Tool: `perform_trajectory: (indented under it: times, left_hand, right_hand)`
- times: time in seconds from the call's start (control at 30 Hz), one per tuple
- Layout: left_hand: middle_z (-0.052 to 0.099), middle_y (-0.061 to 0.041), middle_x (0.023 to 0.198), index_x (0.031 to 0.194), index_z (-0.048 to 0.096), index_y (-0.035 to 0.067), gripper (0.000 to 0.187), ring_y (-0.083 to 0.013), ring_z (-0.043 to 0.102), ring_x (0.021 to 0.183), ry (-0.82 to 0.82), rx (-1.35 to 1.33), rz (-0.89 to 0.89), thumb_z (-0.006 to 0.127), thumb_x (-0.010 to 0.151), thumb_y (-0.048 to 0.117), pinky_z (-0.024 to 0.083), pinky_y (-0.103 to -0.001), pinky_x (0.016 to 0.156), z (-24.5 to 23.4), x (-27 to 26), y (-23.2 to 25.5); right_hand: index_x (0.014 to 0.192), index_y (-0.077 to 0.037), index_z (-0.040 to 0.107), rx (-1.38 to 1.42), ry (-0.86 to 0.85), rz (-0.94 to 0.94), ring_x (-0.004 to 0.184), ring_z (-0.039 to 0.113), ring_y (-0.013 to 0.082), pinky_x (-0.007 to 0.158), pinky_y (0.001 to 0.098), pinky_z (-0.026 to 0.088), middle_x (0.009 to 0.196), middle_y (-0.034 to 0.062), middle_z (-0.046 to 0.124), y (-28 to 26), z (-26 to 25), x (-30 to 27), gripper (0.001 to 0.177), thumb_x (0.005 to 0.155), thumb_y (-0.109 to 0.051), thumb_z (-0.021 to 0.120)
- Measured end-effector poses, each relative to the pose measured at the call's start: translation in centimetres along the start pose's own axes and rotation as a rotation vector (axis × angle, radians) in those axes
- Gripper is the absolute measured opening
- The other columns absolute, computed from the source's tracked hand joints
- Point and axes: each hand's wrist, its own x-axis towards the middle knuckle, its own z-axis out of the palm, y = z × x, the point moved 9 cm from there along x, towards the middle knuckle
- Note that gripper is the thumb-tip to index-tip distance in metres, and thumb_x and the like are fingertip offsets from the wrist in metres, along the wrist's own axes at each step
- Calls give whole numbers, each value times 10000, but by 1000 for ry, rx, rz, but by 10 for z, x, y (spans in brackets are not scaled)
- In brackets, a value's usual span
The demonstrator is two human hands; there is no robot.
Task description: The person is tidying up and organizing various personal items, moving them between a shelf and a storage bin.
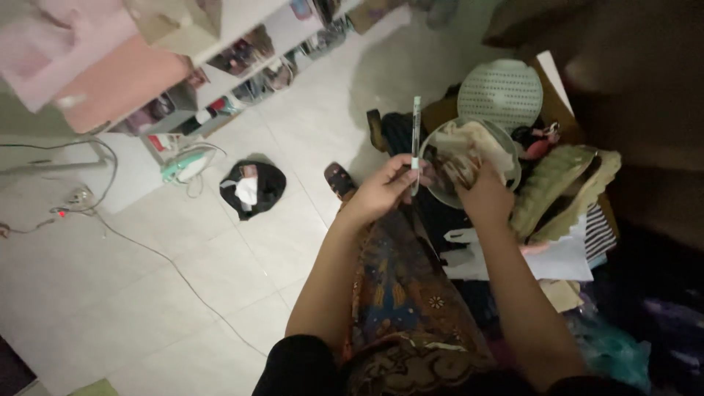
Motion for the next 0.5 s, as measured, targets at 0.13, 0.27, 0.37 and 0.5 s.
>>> perform_trajectory:
  times: [0.13, 0.27, 0.37, 0.5]
  left_hand:
    - [741, 1, 1111, 1379, 543, 108, 276, -56, 557, 734, 23, -54, -8, 473, 1122, 180, 477, -223, 662, 2, -14, 46]
    - [755, 13, 1117, 1378, 545, 123, 305, -52, 590, 737, 82, 94, 23, 436, 1110, 217, 436, -208, 601, 4, -37, 100]
    - [758, 14, 1124, 1391, 550, 124, 316, -50, 594, 750, 110, 111, 38, 443, 1109, 219, 444, -203, 612, 5, -52, 117]
    - [756, -4, 1113, 1390, 574, 111, 311, -62, 580, 746, 142, 83, 83, 477, 1112, 213, 470, -201, 660, 5, -70, 124]
  right_hand:
    - [1531, -89, 404, -44, 30, -123, 730, 706, 393, 580, 527, 571, 1229, 209, 649, -2, 34, 14, 874, 812, -395, 795]
    - [1361, -115, 601, -92, 2, -166, 933, 710, 366, 752, 525, 580, 1146, 165, 727, -6, 41, 16, 555, 887, -366, 745]
    - [1388, -88, 595, -62, -98, -169, 915, 710, 375, 756, 526, 587, 1101, 184, 729, -15, 28, -1, 629, 871, -416, 739]
    - [1262, -77, 681, 6, -185, -160, 931, 704, 363, 789, 518, 582, 1053, 167, 732, -13, 22, -8, 551, 922, -511, 691]
